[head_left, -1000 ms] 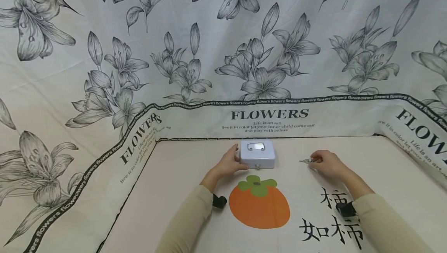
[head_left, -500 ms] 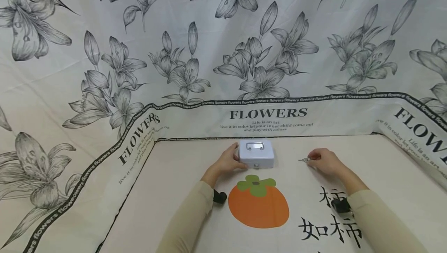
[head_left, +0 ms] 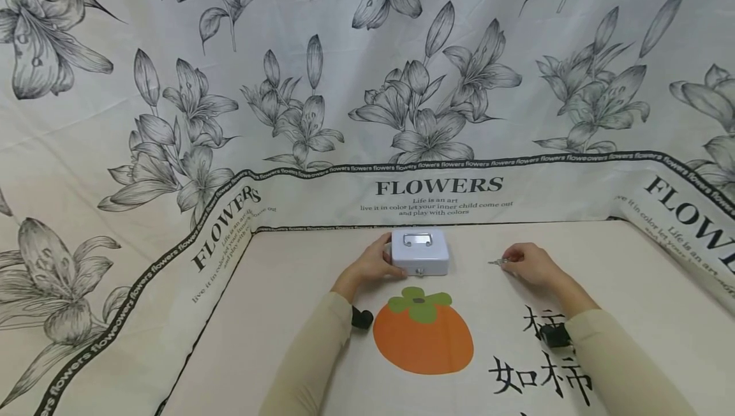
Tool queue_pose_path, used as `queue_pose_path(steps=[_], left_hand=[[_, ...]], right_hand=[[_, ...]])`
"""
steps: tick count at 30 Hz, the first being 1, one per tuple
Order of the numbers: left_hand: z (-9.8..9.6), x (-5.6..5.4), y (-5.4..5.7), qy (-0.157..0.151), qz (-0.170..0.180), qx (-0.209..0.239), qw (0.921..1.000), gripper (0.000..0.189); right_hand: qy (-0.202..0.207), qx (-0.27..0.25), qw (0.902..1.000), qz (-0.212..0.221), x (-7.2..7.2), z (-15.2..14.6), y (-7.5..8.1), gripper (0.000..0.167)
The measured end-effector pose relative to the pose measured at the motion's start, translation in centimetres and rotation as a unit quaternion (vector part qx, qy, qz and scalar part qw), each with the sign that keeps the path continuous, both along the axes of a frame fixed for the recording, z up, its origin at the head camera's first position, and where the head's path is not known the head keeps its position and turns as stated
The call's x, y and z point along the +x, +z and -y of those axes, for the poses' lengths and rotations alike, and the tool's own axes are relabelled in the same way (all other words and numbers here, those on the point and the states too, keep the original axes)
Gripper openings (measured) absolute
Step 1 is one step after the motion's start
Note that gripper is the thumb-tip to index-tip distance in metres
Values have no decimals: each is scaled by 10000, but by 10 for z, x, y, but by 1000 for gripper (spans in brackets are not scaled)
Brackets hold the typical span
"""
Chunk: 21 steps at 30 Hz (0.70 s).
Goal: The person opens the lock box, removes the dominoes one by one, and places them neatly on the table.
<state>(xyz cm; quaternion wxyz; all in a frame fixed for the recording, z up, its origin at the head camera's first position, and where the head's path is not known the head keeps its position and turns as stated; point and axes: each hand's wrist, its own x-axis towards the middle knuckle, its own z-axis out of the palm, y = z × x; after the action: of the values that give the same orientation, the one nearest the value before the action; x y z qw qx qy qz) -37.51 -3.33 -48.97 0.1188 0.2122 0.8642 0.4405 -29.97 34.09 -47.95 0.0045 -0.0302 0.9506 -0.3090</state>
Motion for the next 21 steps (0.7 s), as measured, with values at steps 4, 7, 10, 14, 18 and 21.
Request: queue_pose_path(steps=[4,7,10,14,18,21], left_hand=[[1,-2,-1,-49,58,40,10000,103],[1,-4,-2,-82,89,90,9999,101],[2,-5,-2,-110,96,120,9998,102],[2,-4,0,-127,111,102,9998,103],[2,-3,1,-112,133,71,9998,104],[1,-4,0,-94,154,84,9998,104]], right_hand=[[-9,-8,10000,5,0,1,-2,26],[-36,-28,10000,20,-1,2,-3,25],[-58,-48,10000,45,-1,2,-2,24],[-76,-90,9999,116,1,2,-1,22],[-96,-86,9998,170,3,3,1,23],[-102,-68,9998,153,4,4,2,23]])
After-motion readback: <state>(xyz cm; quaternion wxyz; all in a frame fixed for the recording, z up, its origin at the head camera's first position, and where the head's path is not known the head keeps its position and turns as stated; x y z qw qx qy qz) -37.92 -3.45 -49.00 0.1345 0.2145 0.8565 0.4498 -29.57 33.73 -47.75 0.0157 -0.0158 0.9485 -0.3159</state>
